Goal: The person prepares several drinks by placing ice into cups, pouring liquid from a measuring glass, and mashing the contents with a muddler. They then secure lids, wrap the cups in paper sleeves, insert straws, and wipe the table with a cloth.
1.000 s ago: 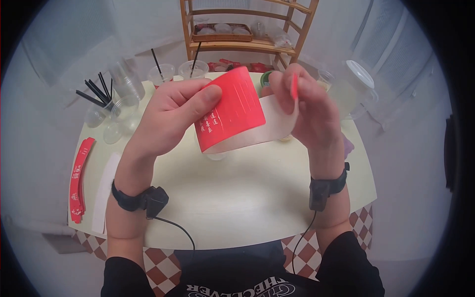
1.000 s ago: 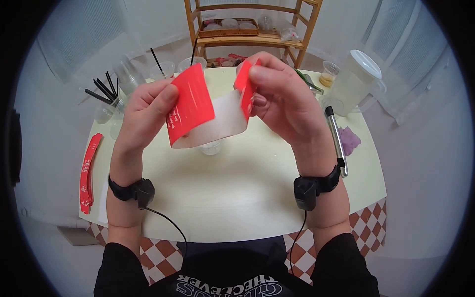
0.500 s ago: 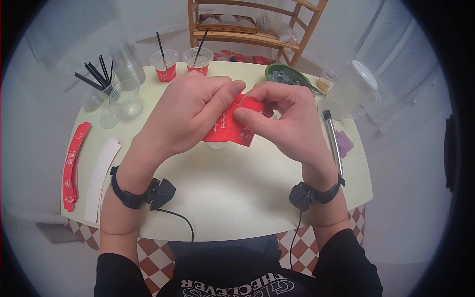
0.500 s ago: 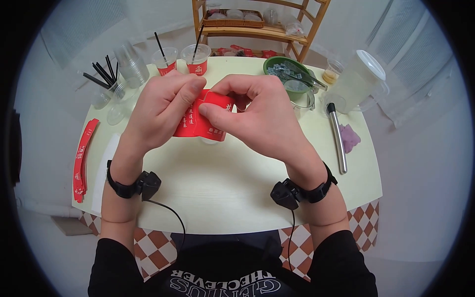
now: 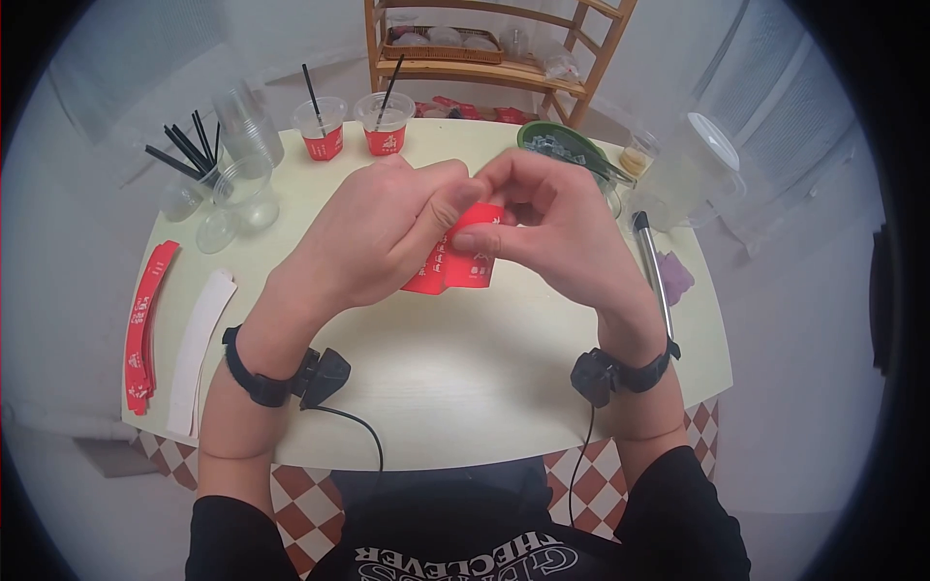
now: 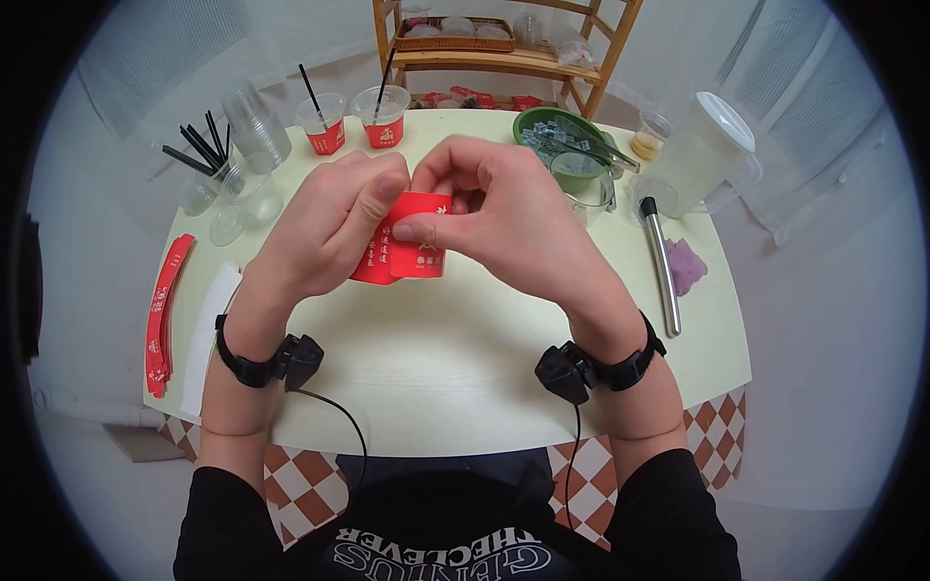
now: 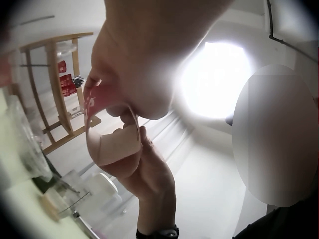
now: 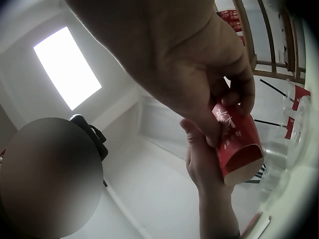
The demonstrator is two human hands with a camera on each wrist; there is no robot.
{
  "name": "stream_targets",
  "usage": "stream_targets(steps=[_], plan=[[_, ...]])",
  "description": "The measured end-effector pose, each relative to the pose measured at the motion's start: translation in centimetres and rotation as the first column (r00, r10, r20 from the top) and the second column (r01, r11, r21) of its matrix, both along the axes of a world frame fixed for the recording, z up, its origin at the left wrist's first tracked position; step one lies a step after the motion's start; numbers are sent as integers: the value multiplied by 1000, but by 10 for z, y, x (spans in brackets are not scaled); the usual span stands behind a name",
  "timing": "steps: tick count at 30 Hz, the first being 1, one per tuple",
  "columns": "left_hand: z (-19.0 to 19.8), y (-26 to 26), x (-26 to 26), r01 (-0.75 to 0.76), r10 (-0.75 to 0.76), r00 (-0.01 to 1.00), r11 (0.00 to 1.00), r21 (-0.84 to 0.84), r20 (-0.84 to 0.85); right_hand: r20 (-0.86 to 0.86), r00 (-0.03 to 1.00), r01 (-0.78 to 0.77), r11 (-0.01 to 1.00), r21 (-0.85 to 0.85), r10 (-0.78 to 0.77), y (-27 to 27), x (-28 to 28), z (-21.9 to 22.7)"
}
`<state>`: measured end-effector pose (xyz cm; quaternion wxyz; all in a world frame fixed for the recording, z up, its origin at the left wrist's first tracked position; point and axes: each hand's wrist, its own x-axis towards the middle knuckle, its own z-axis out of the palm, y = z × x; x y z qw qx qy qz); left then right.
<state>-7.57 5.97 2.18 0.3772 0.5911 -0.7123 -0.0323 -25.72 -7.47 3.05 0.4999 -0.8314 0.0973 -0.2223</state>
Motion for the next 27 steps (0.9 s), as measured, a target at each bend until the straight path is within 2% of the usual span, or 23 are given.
stream_targets(steps=[2, 3, 5, 7, 8, 10, 11, 13, 14, 15, 16, 17, 18, 19, 20, 21, 22, 23, 25, 26, 27], plan=[[0, 0, -1, 12, -12, 1000, 1000, 17, -21, 56, 998, -12, 997, 77, 8, -1, 1, -1], [0, 0, -3, -4, 1, 998, 999, -48, -69, 57, 998, -13, 997, 77, 8, 2, 1, 2], [-1, 0, -2, -22, 10, 993, 994, -111, -114, -73, 996, 40, 998, -49, -44, 11, -3, 13], [-5, -2, 4, -64, 26, 974, 984, -166, -223, -8, 1000, 25, 996, -87, -26, 3, -2, 3], [-3, -4, 5, -63, 26, 975, 985, -164, -219, 53, 999, 12, 992, -129, -5, -1, -1, -1], [1, -8, 5, -21, 12, 1000, 910, -414, -25, 120, 992, 44, 993, -108, -30, 0, 1, -2], [3, -5, 5, -15, 9, 1000, 911, -413, -17, 183, 982, 73, 993, -92, -55, 0, 3, -2], [6, 6, 3, -19, -1, 986, 993, -117, -167, 257, 966, 48, 997, -54, -33, 4, 6, -7], [6, 8, 4, -15, -4, 987, 993, -115, -159, 322, 947, 21, 1000, -23, -12, 6, 10, -11], [7, 9, 4, -44, 30, 953, 998, -42, -303, 329, 944, 26, 999, -21, -18, 9, 14, -12], [6, 10, 5, -65, 73, 896, 997, 34, -439, 369, 926, 108, 993, -45, -84, 12, 19, -13], [2, 8, 9, -63, 72, 897, 997, 36, -436, 407, 902, 188, 980, -64, -146, 12, 22, -14], [-7, 4, 17, -174, 135, 869, 984, -38, -477, 328, 930, 215, 969, -121, -166, 11, 24, -20], [-17, 1, 25, -285, 190, 833, 952, -109, -519, 333, 928, 216, 969, -120, -166, 10, 29, -31], [-30, -3, 33, -285, 191, 837, 952, -111, -513, 279, 944, 273, 893, -358, -177, 9, 35, -46], [-45, -7, 43, -386, 231, 807, 903, -189, -543, 228, 952, 300, 760, -576, -203, 9, 41, -60], [-59, -11, 51, -480, 264, 773, 838, -260, -576, 125, 969, 244, 757, -607, -212, 10, 44, -72], [-73, -12, 59, -478, 264, 778, 838, -263, -570, 132, 968, 249, 757, -604, -212, 13, 44, -78], [-98, -13, 74, -556, 379, 698, 821, -127, -608, -42, 983, 118, 795, -595, -177, 16, 47, -85], [-111, -12, 80, -524, 357, 649, 850, -54, -672, -42, 984, 115, 793, -598, -174, 14, 49, -87], [-119, -13, 83, -530, 359, 643, 847, -54, -677, -38, 985, 112, 789, -604, -169, 11, 50, -89]])
